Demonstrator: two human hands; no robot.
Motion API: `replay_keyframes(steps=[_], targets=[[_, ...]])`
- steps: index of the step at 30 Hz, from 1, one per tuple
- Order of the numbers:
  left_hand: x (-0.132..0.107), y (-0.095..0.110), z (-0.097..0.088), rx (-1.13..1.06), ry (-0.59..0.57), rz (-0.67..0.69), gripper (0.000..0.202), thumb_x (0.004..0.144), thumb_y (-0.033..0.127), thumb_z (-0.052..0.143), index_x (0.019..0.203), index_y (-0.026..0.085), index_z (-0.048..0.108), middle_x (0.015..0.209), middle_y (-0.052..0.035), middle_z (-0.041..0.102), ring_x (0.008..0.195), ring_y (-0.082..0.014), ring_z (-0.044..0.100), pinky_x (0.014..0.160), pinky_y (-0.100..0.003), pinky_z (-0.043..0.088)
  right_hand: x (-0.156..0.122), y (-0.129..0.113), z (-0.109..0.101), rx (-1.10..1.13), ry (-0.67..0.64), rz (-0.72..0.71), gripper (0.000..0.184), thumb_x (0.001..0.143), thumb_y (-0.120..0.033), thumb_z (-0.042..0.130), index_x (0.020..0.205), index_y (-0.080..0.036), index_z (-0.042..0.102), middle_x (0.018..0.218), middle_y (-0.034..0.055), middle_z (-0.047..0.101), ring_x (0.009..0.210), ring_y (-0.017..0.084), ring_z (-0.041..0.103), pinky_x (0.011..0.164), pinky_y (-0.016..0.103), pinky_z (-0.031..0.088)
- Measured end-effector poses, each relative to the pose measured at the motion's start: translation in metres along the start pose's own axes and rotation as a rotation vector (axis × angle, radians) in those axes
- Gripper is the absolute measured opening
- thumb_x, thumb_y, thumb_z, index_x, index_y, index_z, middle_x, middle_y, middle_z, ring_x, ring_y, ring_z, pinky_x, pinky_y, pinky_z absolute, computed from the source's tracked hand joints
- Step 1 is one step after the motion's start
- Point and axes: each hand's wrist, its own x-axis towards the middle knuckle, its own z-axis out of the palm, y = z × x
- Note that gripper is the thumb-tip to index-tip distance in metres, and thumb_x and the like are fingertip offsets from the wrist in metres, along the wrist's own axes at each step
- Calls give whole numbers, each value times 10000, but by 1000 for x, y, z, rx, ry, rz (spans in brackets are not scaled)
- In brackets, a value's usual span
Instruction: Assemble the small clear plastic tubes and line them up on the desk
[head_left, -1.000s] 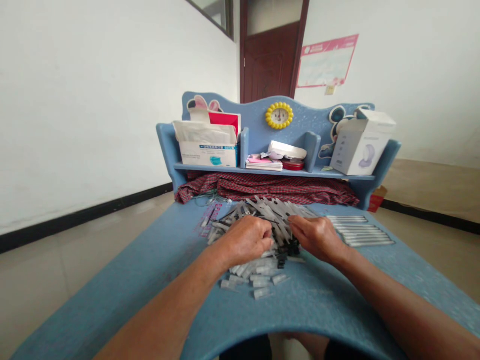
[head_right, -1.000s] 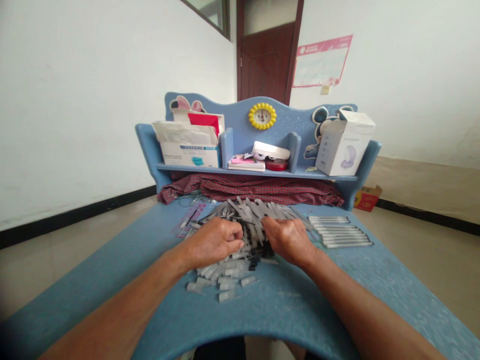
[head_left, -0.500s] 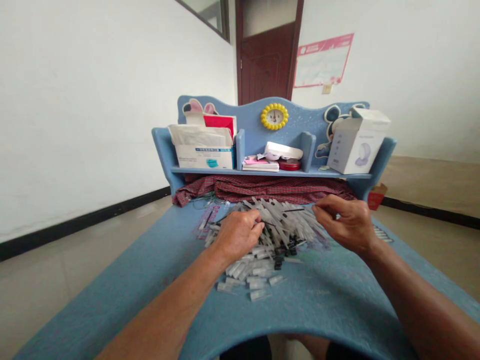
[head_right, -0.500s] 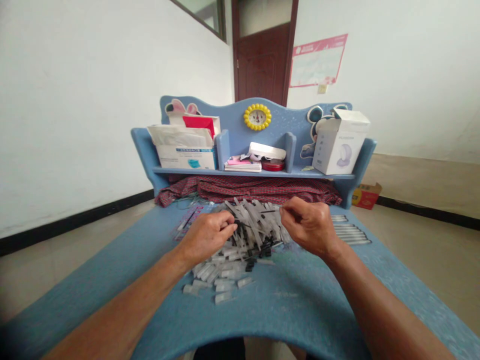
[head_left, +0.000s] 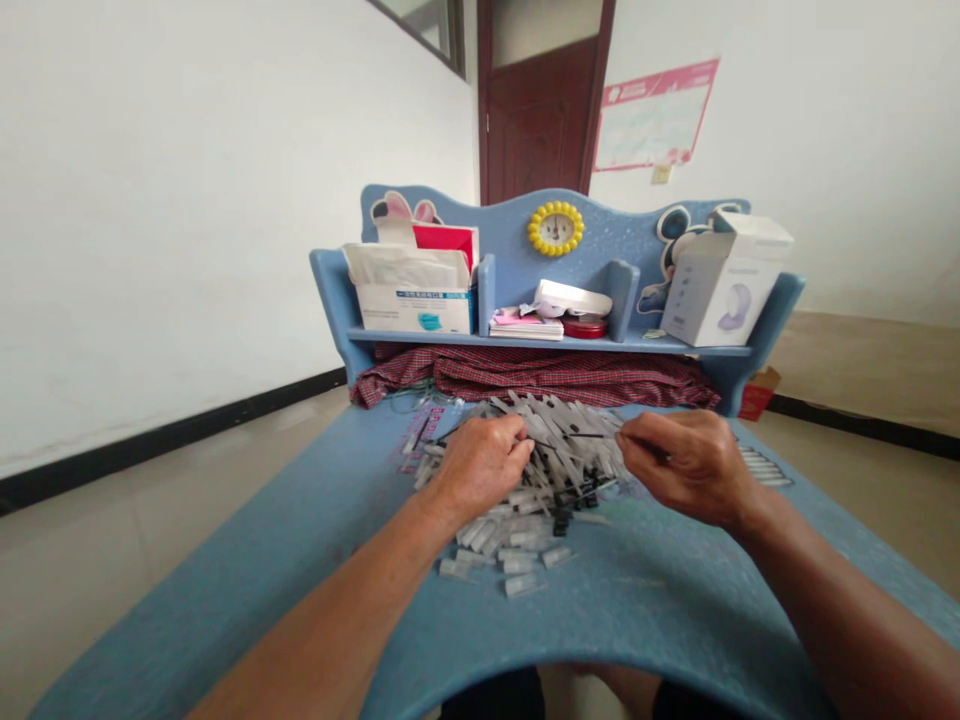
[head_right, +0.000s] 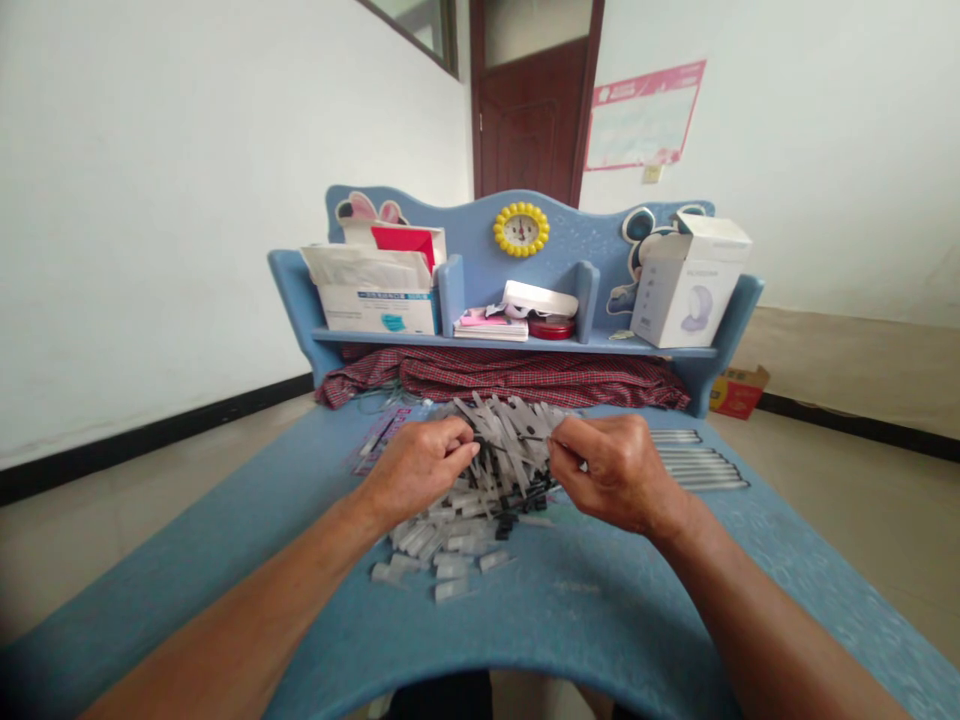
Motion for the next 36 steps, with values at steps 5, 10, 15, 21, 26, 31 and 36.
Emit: replay_keyframes(steps=[5, 10, 15, 21, 26, 31, 36], targets=[[0, -1, 0, -3, 1, -5, 165, 796, 266, 510, 681, 182, 593, 557, 8, 570, 532, -115, 497, 532, -223, 299, 1, -5, -4, -6, -17, 0, 238, 807, -162, 462, 590, -182, 561, 490, -28, 491, 424, 66, 381, 467, 219, 300], [2, -4, 2, -6, 41, -25, 162, 799, 269, 506, 697, 183, 598, 567, 11, 571, 532, -111, 488, 534, -217, 302, -2, -3, 2, 17, -41, -15, 258, 818, -159, 446, 584, -187, 551, 475, -36, 450, 426, 70, 365, 466, 236, 273], [2, -1, 2, -23, 63, -31, 151, 794, 246, 512, 704, 170, 606, 590, 8, 589, 534, -104, 497, 539, -212, 319, -5, -1, 12, -10, -40, -35, 242, 815, -139, 449, 598, -175, 550, 484, -35, 460, 437, 73, 381, 491, 247, 263], [5, -5, -1, -66, 144, -81, 137, 796, 248, 508, 777, 170, 619, 675, -14, 639, 629, -124, 571, 592, -212, 382, -7, -5, 22, -79, -51, -110, 273, 838, -159, 434, 582, -177, 526, 490, -14, 510, 452, 91, 410, 518, 263, 263], [10, -18, -1, -137, 199, -148, 119, 778, 275, 530, 783, 180, 601, 698, -13, 653, 675, -138, 604, 626, -219, 428, -9, -2, 26, -127, -195, -90, 255, 850, -192, 424, 626, -176, 546, 517, 9, 578, 446, 102, 459, 505, 269, 250], [10, -19, 4, -105, 175, -141, 128, 789, 277, 510, 749, 179, 582, 684, -8, 638, 662, -130, 598, 624, -217, 422, -6, -6, 24, -269, -479, 126, 237, 836, -218, 432, 700, -169, 621, 557, 82, 659, 464, 161, 575, 473, 266, 243], [8, -15, 3, -58, 173, -122, 143, 800, 273, 503, 738, 170, 580, 669, -11, 623, 643, -125, 579, 617, -218, 400, -4, -21, 36, -249, -596, 374, 260, 810, -226, 453, 684, -169, 673, 664, 134, 698, 603, 234, 657, 509, 270, 348]])
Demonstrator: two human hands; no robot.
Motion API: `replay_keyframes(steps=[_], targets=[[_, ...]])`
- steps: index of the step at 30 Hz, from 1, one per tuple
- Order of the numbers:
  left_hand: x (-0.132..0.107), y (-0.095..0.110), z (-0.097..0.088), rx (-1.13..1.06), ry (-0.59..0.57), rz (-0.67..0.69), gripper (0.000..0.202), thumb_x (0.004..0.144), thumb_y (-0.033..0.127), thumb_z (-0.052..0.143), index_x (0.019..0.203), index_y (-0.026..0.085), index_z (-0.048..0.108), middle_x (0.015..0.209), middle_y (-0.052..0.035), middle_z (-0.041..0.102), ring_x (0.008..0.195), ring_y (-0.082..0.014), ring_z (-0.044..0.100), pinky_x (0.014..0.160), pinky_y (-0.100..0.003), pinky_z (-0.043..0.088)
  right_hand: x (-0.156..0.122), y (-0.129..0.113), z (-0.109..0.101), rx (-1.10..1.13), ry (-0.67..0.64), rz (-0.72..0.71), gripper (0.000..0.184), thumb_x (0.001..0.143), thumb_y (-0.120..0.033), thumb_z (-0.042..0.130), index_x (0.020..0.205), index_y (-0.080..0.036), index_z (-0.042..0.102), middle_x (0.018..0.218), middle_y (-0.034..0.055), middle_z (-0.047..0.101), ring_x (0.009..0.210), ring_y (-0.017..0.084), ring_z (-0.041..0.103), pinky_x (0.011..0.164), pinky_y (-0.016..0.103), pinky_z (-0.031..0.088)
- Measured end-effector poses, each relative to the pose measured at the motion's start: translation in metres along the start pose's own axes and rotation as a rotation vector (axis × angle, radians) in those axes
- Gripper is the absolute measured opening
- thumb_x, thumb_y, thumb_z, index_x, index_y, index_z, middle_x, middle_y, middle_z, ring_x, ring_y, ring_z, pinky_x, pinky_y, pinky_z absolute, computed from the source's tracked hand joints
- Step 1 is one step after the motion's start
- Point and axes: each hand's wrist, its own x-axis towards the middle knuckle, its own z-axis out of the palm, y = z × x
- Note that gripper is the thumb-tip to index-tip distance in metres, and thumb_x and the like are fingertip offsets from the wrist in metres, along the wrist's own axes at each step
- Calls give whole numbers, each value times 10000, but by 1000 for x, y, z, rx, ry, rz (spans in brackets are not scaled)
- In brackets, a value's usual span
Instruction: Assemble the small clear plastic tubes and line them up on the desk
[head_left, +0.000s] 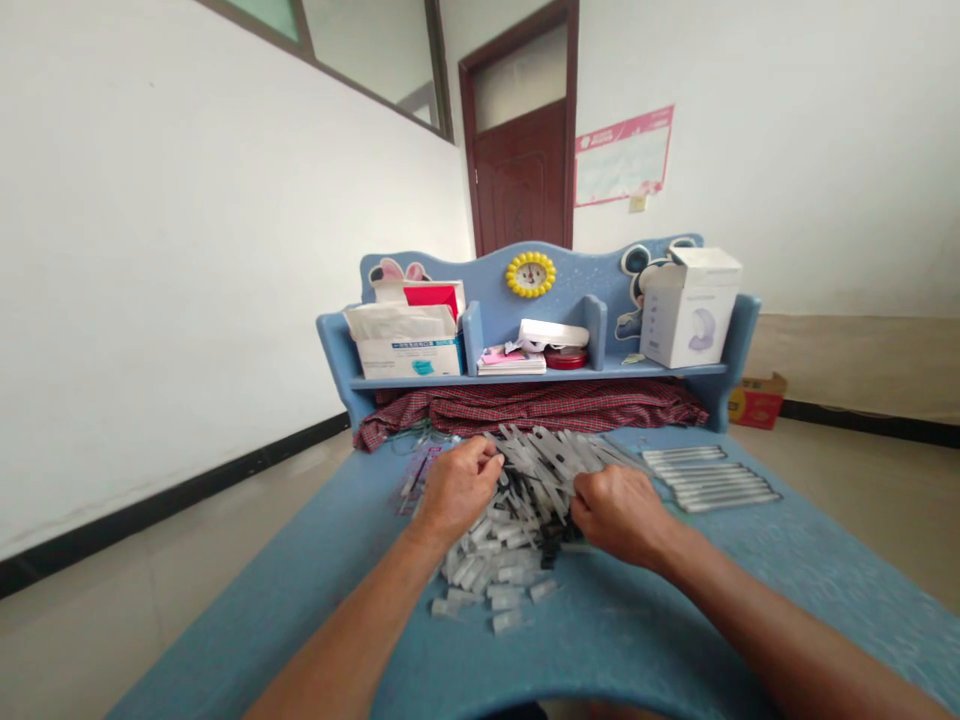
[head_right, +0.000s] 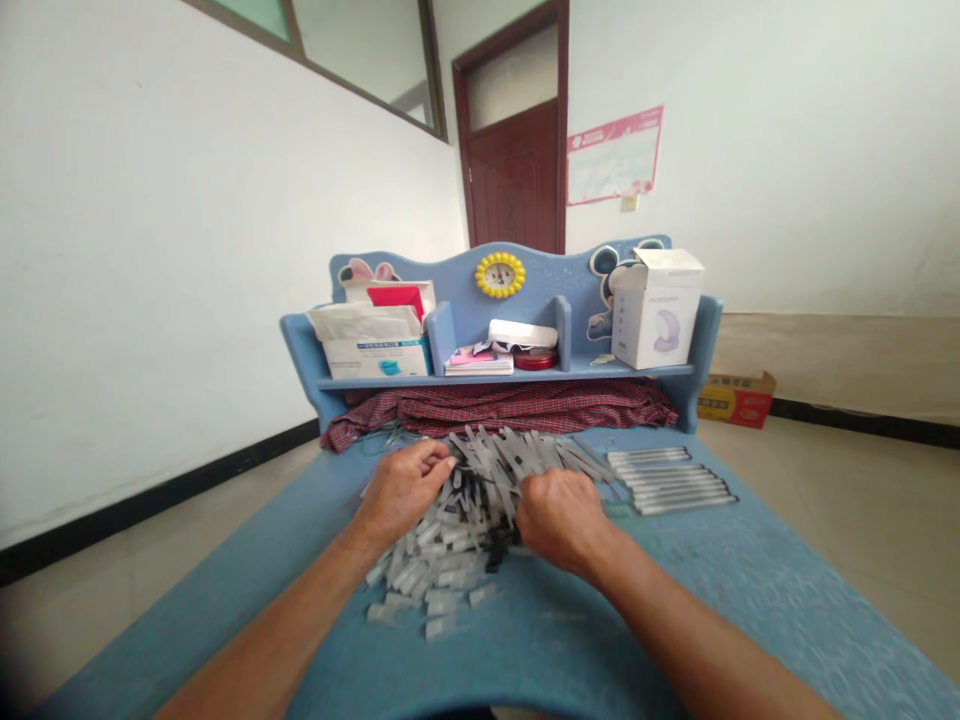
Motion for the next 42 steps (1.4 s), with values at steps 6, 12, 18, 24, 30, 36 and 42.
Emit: replay_keyframes(steps=[6, 12, 18, 24, 30, 36, 42], targets=[[-1, 1, -1, 13, -5, 33, 147, 805, 264, 497, 727, 169, 578, 653, -8, 613, 629, -123, 567, 607, -219, 386, 3, -7, 17, 140, -25, 137, 289, 816, -229, 442, 675, -180, 689, 683, 137, 704, 618, 220, 655, 504, 270, 345], [-3, 1, -2, 3, -15, 28, 133, 803, 260, 502, 735, 178, 581, 661, -10, 626, 644, -126, 580, 613, -221, 393, 5, -4, 22, 290, 74, 149, 306, 832, -214, 433, 584, -195, 611, 562, 59, 649, 521, 157, 584, 483, 252, 291], [1, 1, -6, -279, 96, -124, 138, 741, 280, 576, 818, 167, 594, 695, -12, 640, 655, -133, 596, 627, -231, 429, 2, -2, 23, 446, 240, 36, 305, 848, -247, 431, 561, -207, 525, 440, -2, 526, 416, 129, 477, 457, 245, 291], [11, -6, -23, -1007, 149, -510, 364, 689, 437, 642, 872, 133, 563, 734, -52, 648, 522, -84, 534, 366, -139, 221, -10, -12, 18, 606, 241, -148, 268, 870, -244, 421, 619, -209, 510, 442, -26, 484, 397, 109, 452, 455, 235, 301], [14, -15, -28, -1286, 92, -509, 238, 630, 238, 716, 728, 104, 546, 651, -36, 622, 457, -36, 471, 339, -113, 177, -13, -15, 13, 746, 155, -228, 261, 880, -261, 430, 645, -201, 525, 466, -35, 469, 412, 94, 436, 461, 218, 333], [3, 7, -15, -1376, -119, -570, 139, 700, 172, 678, 760, 103, 573, 697, -51, 653, 503, -58, 560, 352, -108, 272, -9, -12, 9, 1014, 169, -129, 298, 871, -360, 490, 627, -195, 538, 464, -48, 505, 408, 71, 447, 430, 182, 365], [-8, 24, -6, -1475, -304, -669, 50, 746, 128, 640, 739, 102, 597, 724, -60, 683, 529, -83, 618, 365, -118, 359, -10, -9, 4, 955, 272, -135, 333, 829, -419, 551, 603, -174, 556, 474, -37, 510, 434, 62, 422, 451, 183, 346]])
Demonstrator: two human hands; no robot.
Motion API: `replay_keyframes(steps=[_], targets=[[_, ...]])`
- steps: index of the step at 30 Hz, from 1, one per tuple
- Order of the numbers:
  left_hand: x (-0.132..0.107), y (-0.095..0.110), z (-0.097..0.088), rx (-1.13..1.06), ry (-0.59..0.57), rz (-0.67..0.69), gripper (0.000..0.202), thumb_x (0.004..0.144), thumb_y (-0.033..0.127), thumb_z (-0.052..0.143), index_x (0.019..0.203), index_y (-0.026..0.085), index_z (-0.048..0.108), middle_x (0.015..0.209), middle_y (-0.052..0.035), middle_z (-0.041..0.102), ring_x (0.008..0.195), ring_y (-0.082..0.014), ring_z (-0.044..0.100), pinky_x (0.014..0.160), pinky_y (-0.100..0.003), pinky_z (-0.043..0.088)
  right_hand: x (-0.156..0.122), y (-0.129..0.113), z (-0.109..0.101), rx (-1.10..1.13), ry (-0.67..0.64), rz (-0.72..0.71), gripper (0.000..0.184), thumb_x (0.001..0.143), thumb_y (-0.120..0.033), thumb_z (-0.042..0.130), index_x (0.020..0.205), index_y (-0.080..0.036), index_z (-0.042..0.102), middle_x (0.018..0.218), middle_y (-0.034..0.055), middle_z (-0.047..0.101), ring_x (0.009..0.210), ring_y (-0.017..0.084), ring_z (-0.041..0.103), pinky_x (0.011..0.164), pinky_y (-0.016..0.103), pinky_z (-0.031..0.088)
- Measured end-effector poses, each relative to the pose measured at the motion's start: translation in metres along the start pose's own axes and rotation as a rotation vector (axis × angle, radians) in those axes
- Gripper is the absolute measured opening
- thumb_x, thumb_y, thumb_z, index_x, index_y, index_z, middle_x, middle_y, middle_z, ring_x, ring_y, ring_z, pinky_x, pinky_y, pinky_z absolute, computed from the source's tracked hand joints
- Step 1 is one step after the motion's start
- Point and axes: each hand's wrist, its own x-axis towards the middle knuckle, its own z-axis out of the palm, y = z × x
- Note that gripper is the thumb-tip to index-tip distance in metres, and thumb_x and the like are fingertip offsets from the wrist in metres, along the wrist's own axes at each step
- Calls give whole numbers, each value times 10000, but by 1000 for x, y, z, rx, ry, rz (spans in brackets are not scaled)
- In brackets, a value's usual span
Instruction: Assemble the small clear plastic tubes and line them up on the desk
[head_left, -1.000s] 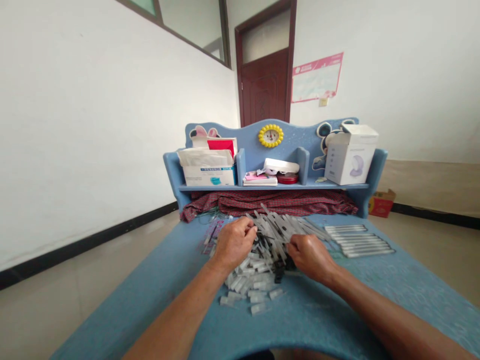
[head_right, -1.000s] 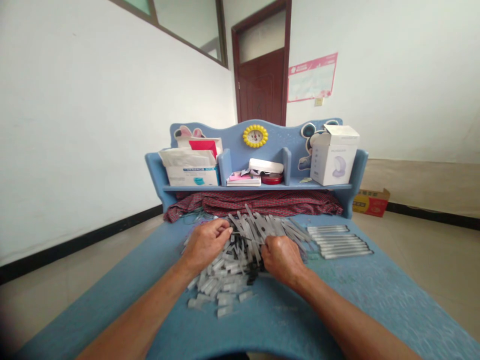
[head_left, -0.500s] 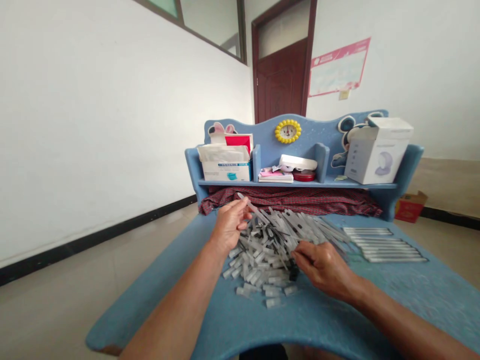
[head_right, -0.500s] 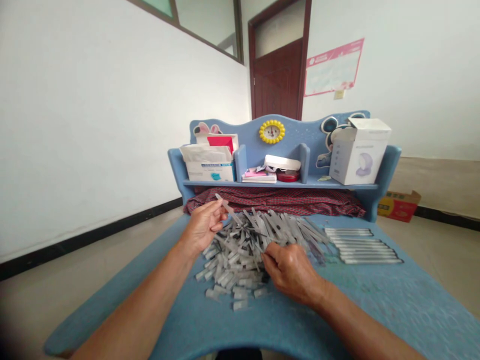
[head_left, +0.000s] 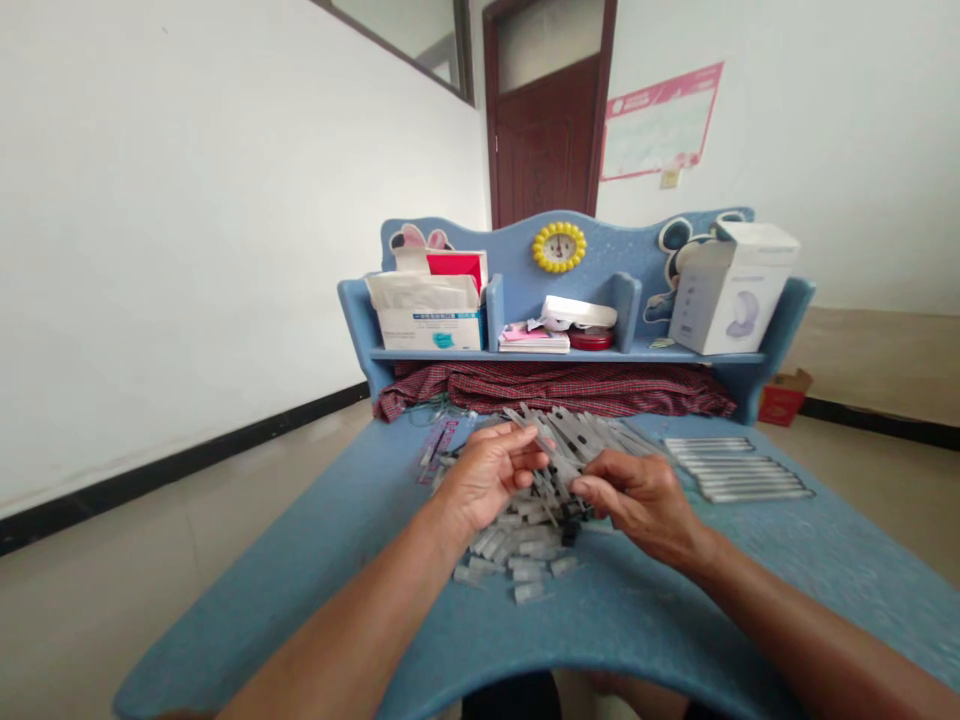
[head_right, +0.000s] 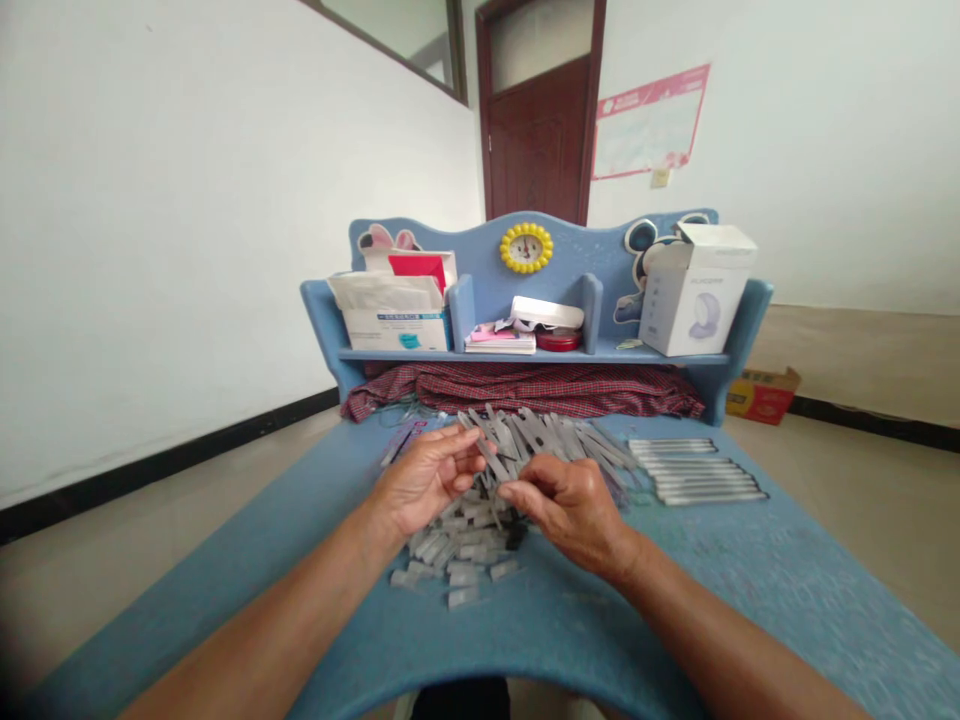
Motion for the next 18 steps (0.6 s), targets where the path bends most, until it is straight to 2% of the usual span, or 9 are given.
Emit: replay_keyframes(steps=[6, 9, 11, 14, 18], targets=[[-4, 1, 7, -160, 29, -33, 67, 784, 106, 592, 718, 98, 598, 651, -44, 679, 511, -103, 636, 372, -138, 408, 7, -7, -10, 251, -40, 146, 422, 852, -512, 453, 644, -161, 558, 464, -16, 537, 377, 81, 464, 399, 192, 363], [-3, 7, 5, -284, 62, -8, 98, 814, 103, 552, 721, 100, 584, 622, -44, 673, 513, -111, 642, 385, -142, 426, 16, -1, -18, 246, 24, 247, 414, 853, -515, 440, 682, -158, 559, 475, -7, 566, 360, 92, 477, 380, 196, 360], [-2, 12, 3, -354, 83, 11, 122, 829, 98, 525, 717, 105, 571, 599, -42, 664, 511, -117, 644, 382, -145, 427, 23, 7, -22, 92, 55, 299, 353, 827, -475, 496, 705, -155, 578, 463, -13, 561, 353, 92, 467, 382, 197, 350], [-1, 18, -1, -402, 97, 41, 157, 843, 92, 496, 698, 104, 557, 579, -45, 654, 505, -122, 643, 383, -150, 433, 33, 22, -23, -259, -15, 302, 288, 823, -396, 498, 843, -154, 652, 480, -3, 583, 403, 119, 515, 441, 215, 372], [-1, 19, -3, -416, 90, 53, 166, 843, 87, 491, 690, 103, 554, 578, -51, 655, 508, -128, 645, 389, -157, 443, 45, 30, -16, -701, -208, 257, 312, 822, -312, 463, 1040, -215, 664, 785, 71, 711, 713, 205, 654, 632, 275, 432]])
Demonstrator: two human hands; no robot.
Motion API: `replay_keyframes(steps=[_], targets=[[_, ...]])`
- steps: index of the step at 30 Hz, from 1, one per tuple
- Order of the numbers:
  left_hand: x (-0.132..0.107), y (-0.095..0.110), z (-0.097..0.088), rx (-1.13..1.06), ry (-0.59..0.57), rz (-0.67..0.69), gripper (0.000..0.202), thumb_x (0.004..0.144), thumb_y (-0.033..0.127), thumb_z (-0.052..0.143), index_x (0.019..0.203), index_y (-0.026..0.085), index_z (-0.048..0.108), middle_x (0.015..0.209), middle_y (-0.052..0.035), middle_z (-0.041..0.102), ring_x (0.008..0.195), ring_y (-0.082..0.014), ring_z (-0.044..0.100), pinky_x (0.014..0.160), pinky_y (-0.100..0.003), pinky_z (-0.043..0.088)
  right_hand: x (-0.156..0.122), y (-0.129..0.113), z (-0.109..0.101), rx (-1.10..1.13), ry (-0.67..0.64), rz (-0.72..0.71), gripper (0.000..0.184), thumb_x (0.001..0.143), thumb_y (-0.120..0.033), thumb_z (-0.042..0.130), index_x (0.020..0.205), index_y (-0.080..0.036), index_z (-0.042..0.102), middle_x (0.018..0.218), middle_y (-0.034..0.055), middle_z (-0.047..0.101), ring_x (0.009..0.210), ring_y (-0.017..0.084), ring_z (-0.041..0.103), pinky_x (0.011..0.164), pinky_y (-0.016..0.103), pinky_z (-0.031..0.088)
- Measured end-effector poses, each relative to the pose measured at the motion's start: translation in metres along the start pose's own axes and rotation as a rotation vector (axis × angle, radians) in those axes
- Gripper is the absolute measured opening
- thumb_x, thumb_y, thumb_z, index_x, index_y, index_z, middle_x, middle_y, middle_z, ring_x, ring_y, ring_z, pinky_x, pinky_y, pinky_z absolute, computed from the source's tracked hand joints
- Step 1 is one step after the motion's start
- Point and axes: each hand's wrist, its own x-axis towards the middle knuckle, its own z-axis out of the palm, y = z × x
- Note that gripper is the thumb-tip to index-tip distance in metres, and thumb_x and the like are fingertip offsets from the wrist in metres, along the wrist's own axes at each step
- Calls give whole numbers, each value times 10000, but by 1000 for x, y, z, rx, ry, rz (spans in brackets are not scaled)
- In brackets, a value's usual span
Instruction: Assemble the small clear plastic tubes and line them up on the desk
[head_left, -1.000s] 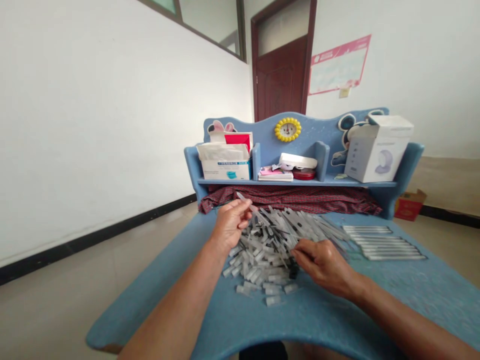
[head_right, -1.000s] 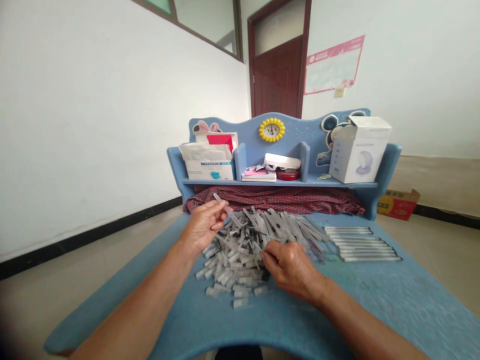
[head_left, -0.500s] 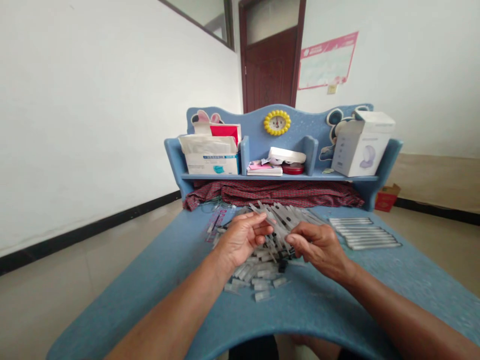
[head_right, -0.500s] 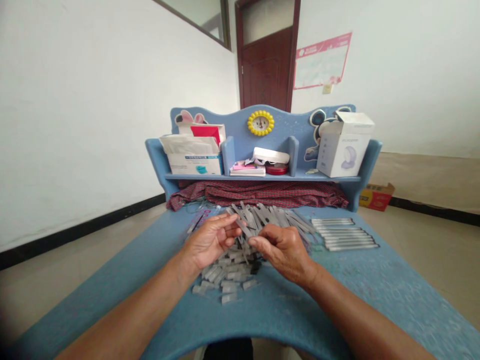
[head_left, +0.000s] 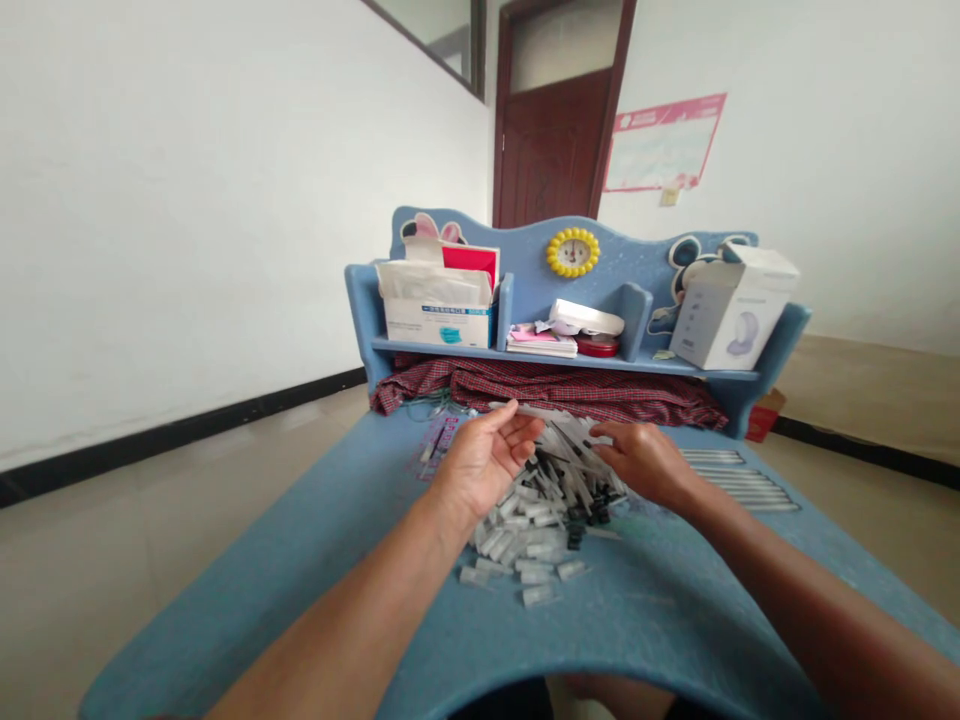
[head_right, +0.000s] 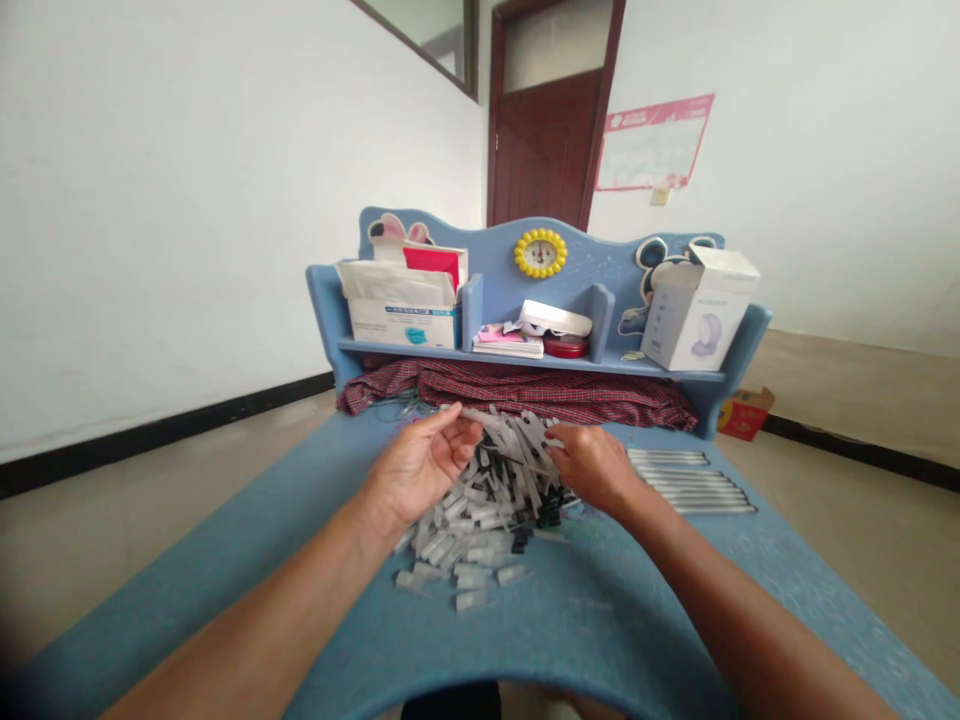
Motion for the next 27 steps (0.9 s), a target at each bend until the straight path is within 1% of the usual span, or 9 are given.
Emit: replay_keyframes(steps=[2, 3, 5, 7, 12, 17, 21, 27], targets=[[0, 0, 0, 0, -15, -4, 171, 845, 90, 488, 689, 104, 555, 580, -55, 659, 511, -133, 647, 392, -164, 447, 6, -5, 1, -165, -83, 2, 350, 823, -278, 428, 1092, -247, 648, 893, 89, 713, 824, 235, 657, 680, 301, 434], [-1, 0, 0, 1, -22, -3, 175, 846, 91, 487, 685, 105, 554, 579, -55, 659, 512, -134, 647, 394, -167, 449, 9, -8, 2, -222, -125, 10, 361, 822, -263, 408, 1091, -252, 649, 909, 96, 711, 844, 243, 655, 687, 310, 434], [-1, 1, 0, 6, -29, 8, 185, 845, 92, 487, 673, 105, 552, 573, -52, 657, 509, -131, 645, 398, -167, 451, 13, -14, 2, -285, -188, 22, 360, 814, -245, 389, 1039, -246, 670, 905, 107, 709, 848, 250, 654, 686, 316, 434], [-1, 2, -1, 16, -28, 24, 190, 843, 91, 490, 663, 106, 551, 563, -47, 652, 507, -128, 642, 401, -165, 451, 16, -17, 2, -299, -217, 19, 348, 804, -240, 388, 983, -234, 686, 902, 113, 708, 847, 251, 653, 681, 314, 433], [-1, 5, -1, 26, -17, 43, 196, 842, 93, 490, 658, 105, 557, 541, -40, 639, 501, -125, 638, 397, -163, 444, 18, -18, 4, -293, -226, 16, 349, 777, -215, 393, 963, -219, 689, 887, 111, 708, 844, 245, 654, 666, 295, 430], [-3, 6, -1, 39, -29, 47, 213, 845, 93, 483, 648, 97, 566, 547, -44, 642, 496, -120, 634, 404, -164, 445, 20, -12, 4, -260, -204, 37, 418, 784, -206, 389, 1117, -224, 639, 978, 108, 699, 923, 231, 639, 732, 285, 430], [-2, 5, -2, 40, -44, 55, 187, 831, 96, 500, 659, 100, 571, 562, -48, 647, 501, -123, 634, 413, -171, 447, 21, -9, 5, -276, -240, 22, 404, 753, -182, 414, 1062, -235, 670, 937, 97, 704, 891, 233, 642, 724, 290, 430], [-2, 5, -3, 61, -55, 57, 175, 826, 95, 504, 662, 102, 566, 564, -47, 646, 499, -123, 631, 420, -174, 450, 19, -10, 3, -293, -254, -14, 374, 773, -186, 401, 1004, -253, 686, 897, 81, 708, 870, 227, 646, 707, 288, 425]])
